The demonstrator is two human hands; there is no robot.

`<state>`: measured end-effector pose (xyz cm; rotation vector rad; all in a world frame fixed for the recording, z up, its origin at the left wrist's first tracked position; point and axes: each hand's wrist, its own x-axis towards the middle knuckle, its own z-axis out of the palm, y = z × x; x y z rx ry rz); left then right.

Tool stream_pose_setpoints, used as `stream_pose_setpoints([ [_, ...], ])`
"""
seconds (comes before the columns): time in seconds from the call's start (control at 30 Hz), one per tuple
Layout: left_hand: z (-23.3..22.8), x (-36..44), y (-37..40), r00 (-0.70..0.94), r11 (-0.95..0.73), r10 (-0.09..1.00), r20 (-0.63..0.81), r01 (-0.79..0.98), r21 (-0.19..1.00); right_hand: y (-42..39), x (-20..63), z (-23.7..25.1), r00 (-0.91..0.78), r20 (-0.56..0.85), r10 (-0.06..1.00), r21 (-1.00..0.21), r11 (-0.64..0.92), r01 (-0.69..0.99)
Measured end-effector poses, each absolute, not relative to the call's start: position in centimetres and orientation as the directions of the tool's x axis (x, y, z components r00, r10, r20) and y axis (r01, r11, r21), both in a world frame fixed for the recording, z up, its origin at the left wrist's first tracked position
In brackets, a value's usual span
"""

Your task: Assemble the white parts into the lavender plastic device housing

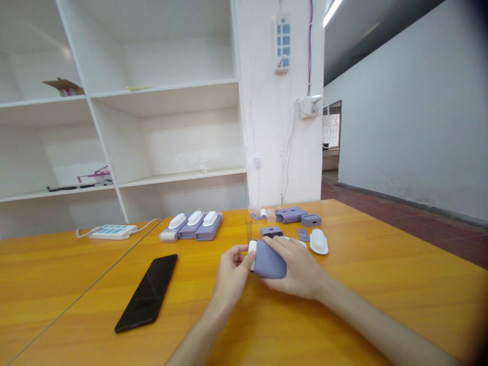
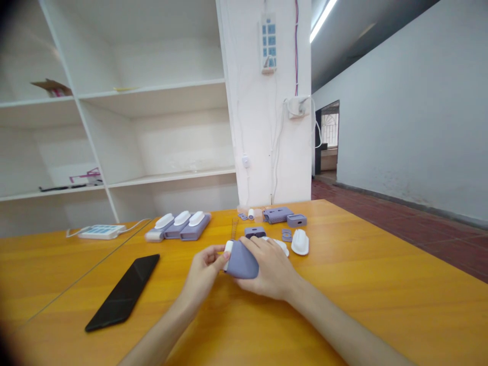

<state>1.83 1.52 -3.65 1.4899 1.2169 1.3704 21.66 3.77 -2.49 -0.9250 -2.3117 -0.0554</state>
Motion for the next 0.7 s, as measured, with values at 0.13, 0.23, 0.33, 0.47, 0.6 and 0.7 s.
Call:
stream_pose_setpoints([
  [0.13, -2.9, 2.7, -0.1, -0.038, -0.340, 0.935, 0.352, 0.182, 0.923, 4.1, 22.5, -2.5, -0.581, 0.615, 0.534, -0.134, 0.796, 0.590],
  [0.23, -2.2, 3.1, -1.1, -0.012, -0.399, 0.912, 0.411, 0.217, 0.891, 4.5, 22.8, -2.7, -0.589, 0.643, 0.490, -0.100, 0.816, 0.569],
  [0.33, -1.8, 2.8, -1.3, 0.015, -0.428, 0.899, 0.437, 0.238, 0.872, 4.8, 22.8, -2.9, -0.602, 0.661, 0.447, -0.056, 0.830, 0.555],
  [0.47, -1.7, 2.1, -1.2, 0.061, -0.465, 0.882, 0.467, 0.264, 0.845, 4.9, 23.0, -2.8, -0.634, 0.668, 0.389, 0.017, 0.844, 0.536],
  [0.6, -1.8, 2.1, -1.1, 0.057, -0.505, 0.858, 0.511, 0.278, 0.817, 4.8, 23.2, -2.4, -0.659, 0.657, 0.367, 0.061, 0.845, 0.532],
  [0.7, -2.2, 2.5, -1.2, 0.023, -0.515, 0.848, 0.530, 0.277, 0.811, 4.8, 23.2, -2.3, -0.660, 0.650, 0.377, 0.065, 0.837, 0.543],
])
